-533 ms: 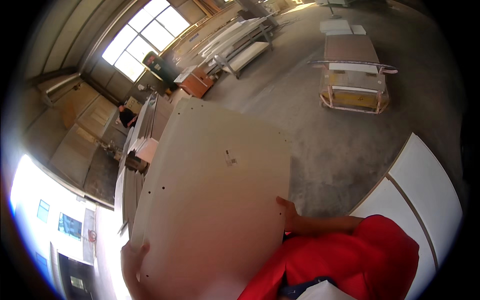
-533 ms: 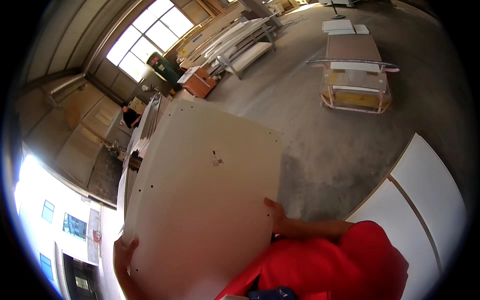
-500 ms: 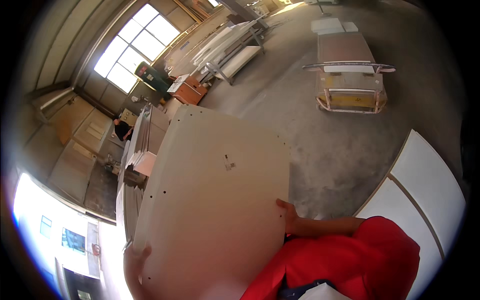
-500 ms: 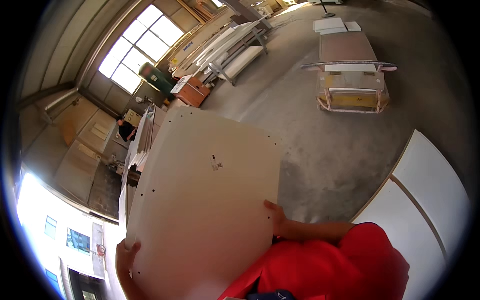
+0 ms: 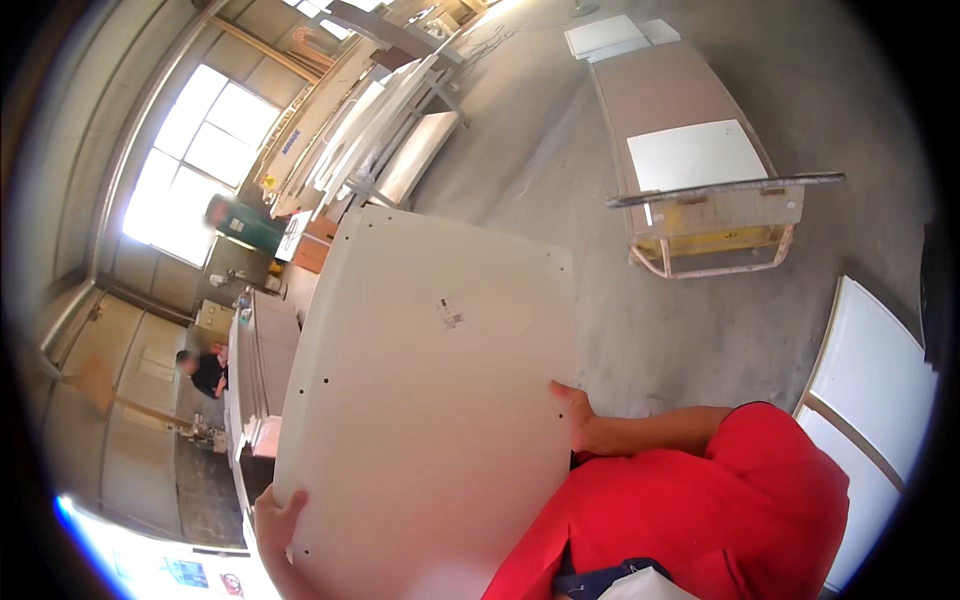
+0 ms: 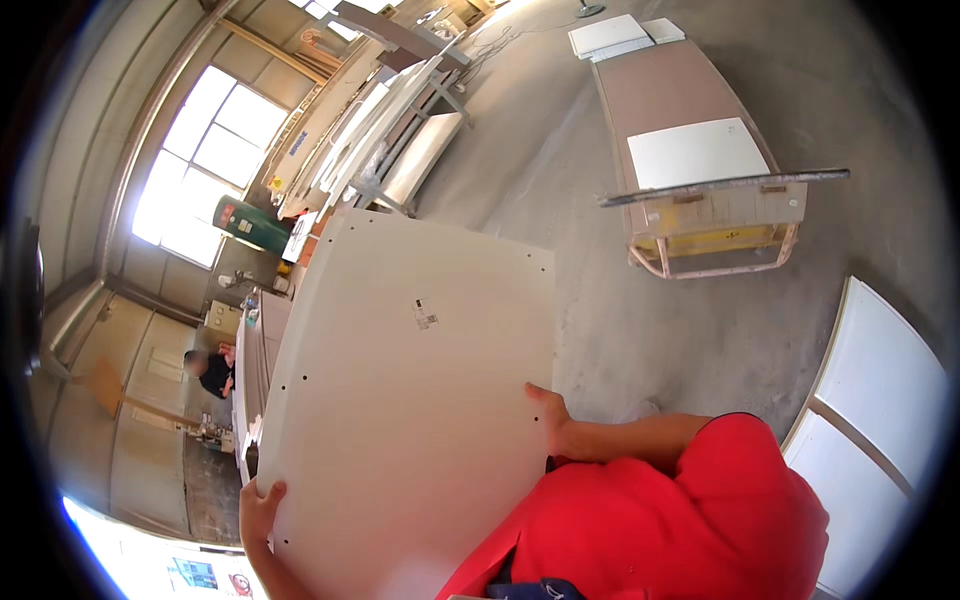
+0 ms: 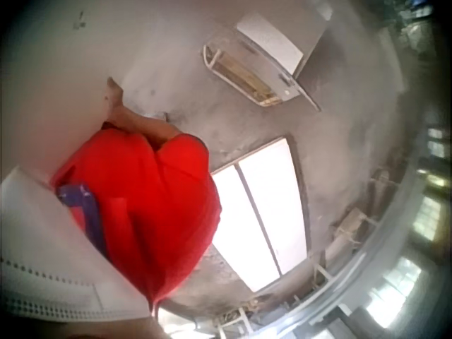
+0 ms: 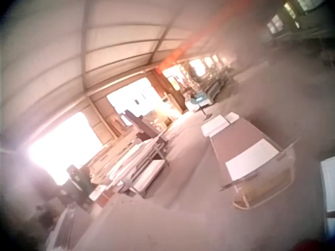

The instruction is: The person uses a handheld air blower to clean dust from white rectangular panels on a machine bed and a green conveyor table. They repeatedly pick up, blow, and stack the panels, moving between the two workstations throughout the clip.

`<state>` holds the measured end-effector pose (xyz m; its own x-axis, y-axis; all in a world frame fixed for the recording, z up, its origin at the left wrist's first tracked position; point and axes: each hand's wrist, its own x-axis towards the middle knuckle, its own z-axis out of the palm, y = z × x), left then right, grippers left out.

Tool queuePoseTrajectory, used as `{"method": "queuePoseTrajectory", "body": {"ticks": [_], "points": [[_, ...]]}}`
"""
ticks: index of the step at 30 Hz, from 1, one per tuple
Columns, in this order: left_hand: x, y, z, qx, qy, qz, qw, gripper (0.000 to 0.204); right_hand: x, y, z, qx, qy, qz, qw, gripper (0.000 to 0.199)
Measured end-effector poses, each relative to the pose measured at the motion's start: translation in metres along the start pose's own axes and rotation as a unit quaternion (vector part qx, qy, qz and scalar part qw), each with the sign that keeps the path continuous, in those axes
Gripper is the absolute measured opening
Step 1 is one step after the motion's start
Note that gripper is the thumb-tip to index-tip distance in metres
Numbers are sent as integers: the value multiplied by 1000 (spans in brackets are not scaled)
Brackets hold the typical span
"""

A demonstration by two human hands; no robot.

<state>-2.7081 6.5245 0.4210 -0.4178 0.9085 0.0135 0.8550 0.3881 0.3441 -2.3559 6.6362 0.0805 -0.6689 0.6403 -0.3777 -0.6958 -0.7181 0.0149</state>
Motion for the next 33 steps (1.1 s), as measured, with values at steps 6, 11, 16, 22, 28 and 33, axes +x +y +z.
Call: {"method": "queuePoseTrajectory", "body": {"ticks": [6, 11, 16, 22, 28, 33], "points": [[255, 93, 57, 4, -46, 65, 997, 42, 127, -163, 48, 34, 18, -57, 998, 65], [490, 210, 149, 21, -120, 155, 980, 42, 219, -309, 46, 91, -15, -174, 980, 64], [690, 359, 253, 42, -264, 191, 945, 44, 279, -412, 36, 198, 39, -275, 940, 59], [812, 561, 425, 104, -351, 256, 895, 50, 299, -538, -2, 323, 81, -353, 874, 47], [872, 705, 625, 165, -434, 276, 841, 56, 310, -656, -117, 326, 99, -447, 827, 49], [871, 788, 778, 170, -504, 275, 801, 55, 291, -716, -176, 377, 212, -475, 766, 53]]}}
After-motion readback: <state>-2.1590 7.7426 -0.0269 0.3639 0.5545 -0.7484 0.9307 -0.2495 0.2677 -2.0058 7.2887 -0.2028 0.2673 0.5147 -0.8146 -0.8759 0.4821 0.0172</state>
